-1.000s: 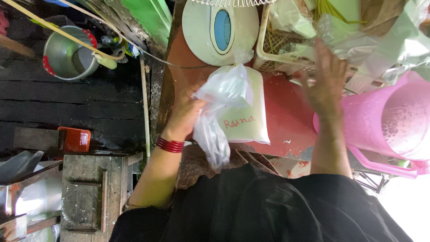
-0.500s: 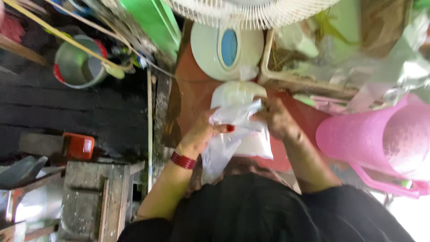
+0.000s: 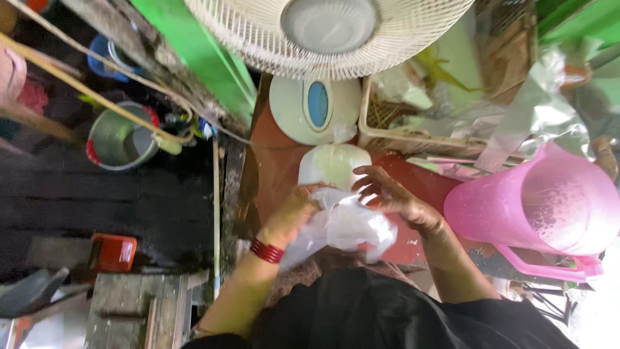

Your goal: The person wraps a block of white material in paper, places it into a plastic bag, and writes on the bag. They then scoop rice flour from a basin into the hopper of a milling machine, level and mix the flour in the machine tray with a pink scoop, and collect the milled flour into a basin.

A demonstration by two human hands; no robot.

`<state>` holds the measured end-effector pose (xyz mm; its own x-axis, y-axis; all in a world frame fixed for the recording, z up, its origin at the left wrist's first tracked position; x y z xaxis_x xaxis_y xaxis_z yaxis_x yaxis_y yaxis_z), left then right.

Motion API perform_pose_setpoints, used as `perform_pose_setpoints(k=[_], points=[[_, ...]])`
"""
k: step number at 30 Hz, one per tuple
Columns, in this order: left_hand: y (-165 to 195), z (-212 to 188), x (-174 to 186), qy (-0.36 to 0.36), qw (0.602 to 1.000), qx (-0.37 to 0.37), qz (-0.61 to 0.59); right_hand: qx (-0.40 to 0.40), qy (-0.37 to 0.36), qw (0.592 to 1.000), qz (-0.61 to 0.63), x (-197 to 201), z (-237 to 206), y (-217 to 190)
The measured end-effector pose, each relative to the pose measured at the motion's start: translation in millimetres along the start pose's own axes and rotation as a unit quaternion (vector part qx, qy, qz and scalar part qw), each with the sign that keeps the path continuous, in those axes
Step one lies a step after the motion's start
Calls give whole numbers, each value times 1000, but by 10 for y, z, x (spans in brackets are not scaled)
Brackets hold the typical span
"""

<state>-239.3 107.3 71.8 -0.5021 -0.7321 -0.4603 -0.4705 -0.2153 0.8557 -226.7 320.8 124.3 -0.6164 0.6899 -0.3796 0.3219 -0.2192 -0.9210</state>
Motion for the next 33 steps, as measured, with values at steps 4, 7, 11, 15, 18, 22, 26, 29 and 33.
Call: perform_pose_setpoints(k=[4, 7, 11, 15, 18, 22, 26, 29, 33], points=[[-241, 176, -29, 74, 982, -4, 172, -42, -12, 981, -189, -164, -72, -203], [-207, 222, -74, 95, 970, -6, 224, -13, 76, 922, -380, -205, -17, -87], [120, 79, -173, 71, 944, -33, 321, -55, 255, 930, -259, -41, 75, 353], [497, -146, -374, -4, 894, -247, 373, -162, 234, 862, -421, 37, 120, 523], [300, -106, -286, -42, 978, -143, 148, -112, 232, 927, -273, 68, 88, 545], [54, -63, -37, 54, 997, -46, 12, -76, 245, 956, -143, 63, 79, 565], [124, -46, 132, 85, 991, -85, -61, -29, 108, 981, -158, -87, 225, 449], [219, -34, 165, 90, 989, -99, -60, -70, 210, 975, 18, 55, 200, 448], [446, -85, 58, 98, 964, -225, 105, 86, -16, 979, -183, -167, 293, 207]])
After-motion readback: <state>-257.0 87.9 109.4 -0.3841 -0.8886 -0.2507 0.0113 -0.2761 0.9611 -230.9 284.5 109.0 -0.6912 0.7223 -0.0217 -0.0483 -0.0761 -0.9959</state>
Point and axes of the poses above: each hand's wrist, its own z-axis towards the middle knuckle, its own x-axis out of the back of the hand, y = z × x, the point moved 6 cm from there along z, towards the middle knuckle, and after that the axes turned 10 degrees about -y, right-handed, at the moved point
